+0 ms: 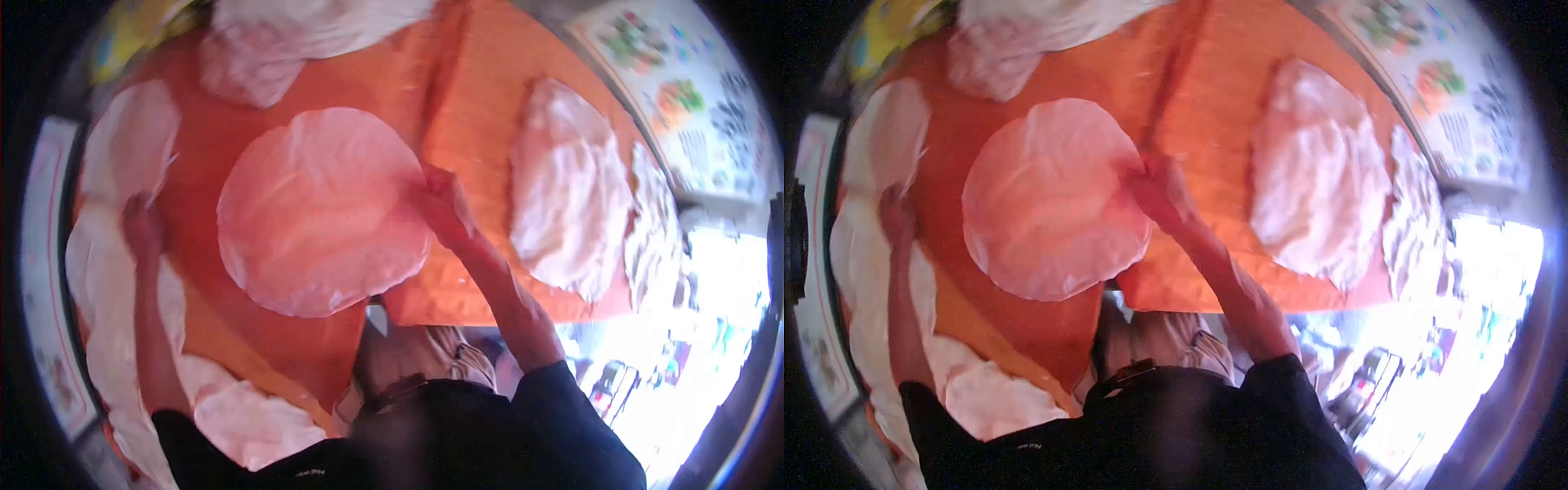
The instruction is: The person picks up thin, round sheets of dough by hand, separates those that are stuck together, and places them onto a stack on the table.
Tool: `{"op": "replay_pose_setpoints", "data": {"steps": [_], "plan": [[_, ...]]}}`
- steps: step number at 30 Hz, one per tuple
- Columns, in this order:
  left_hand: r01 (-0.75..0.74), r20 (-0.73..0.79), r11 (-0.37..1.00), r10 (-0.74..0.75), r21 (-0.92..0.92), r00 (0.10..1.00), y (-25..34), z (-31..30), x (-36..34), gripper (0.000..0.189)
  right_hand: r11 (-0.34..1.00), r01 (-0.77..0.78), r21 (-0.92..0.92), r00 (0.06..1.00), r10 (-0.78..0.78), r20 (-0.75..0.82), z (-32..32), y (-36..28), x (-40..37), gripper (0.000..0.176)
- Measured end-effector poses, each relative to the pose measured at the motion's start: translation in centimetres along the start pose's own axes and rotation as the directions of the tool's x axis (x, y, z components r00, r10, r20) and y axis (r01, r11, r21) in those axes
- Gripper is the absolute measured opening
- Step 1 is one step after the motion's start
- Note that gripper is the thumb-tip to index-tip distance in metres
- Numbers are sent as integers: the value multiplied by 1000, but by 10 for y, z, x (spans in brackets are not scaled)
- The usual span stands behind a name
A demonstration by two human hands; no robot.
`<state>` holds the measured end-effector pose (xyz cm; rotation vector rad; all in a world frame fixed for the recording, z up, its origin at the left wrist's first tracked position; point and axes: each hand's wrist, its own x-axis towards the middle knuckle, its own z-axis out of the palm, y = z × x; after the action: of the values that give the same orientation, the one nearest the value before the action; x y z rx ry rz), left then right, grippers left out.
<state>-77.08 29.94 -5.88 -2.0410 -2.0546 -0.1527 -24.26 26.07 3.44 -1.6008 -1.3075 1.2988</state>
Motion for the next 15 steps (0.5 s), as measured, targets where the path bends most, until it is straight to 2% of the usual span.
{"op": "replay_pose_setpoints", "data": {"steps": [1,2,3,5,6,7,8,9,10,11,12,13,14,15], "plan": [[-46,-26,996,48,78,999,-21,26,-1,31,967,20,252,1000,-15,-23,-28,-1,-1,18],[-5,16,999,4,36,1000,-36,36,2,29,871,57,487,998,-44,-40,-51,-2,4,18],[-28,1,999,28,30,1000,-38,31,2,29,939,114,326,993,-102,-54,-92,-18,3,13],[-101,-53,995,102,15,993,-58,26,3,28,976,214,-31,973,-216,-83,-175,-51,1,22],[-154,-92,988,153,2,984,-65,24,5,27,888,323,-326,923,-372,-99,-225,-63,5,24],[-142,-35,989,140,-39,989,-47,6,7,27,716,357,-600,848,-518,-113,-276,-76,9,27],[-121,21,990,123,-75,992,-19,-22,8,27,502,304,-810,791,-607,-80,-327,-93,8,27],[-96,79,990,105,-106,991,-2,-40,6,27,259,186,-948,724,-688,-46,-379,-112,7,26],[-170,7,980,172,-104,985,4,-36,-4,26,289,-96,-953,747,-612,-261,-389,-145,-7,24],[-243,-64,965,238,-96,969,13,-27,-12,26,-80,-210,-974,600,-798,-64,-417,-156,-12,24],[-300,-69,946,293,-122,954,44,-39,-19,26,100,-257,-961,638,-730,-247,-412,-174,-26,24],[-353,-74,924,346,-148,935,88,-61,-31,26,39,-180,-983,613,-777,-142,-433,-169,-31,24],[-342,32,914,357,-218,933,127,-80,-41,24,-31,-105,-994,578,-815,-35,-455,-160,-33,25],[-324,138,903,372,-284,918,166,-98,-51,22,-64,-232,-971,624,-775,-98,-465,-143,-33,28]]}}
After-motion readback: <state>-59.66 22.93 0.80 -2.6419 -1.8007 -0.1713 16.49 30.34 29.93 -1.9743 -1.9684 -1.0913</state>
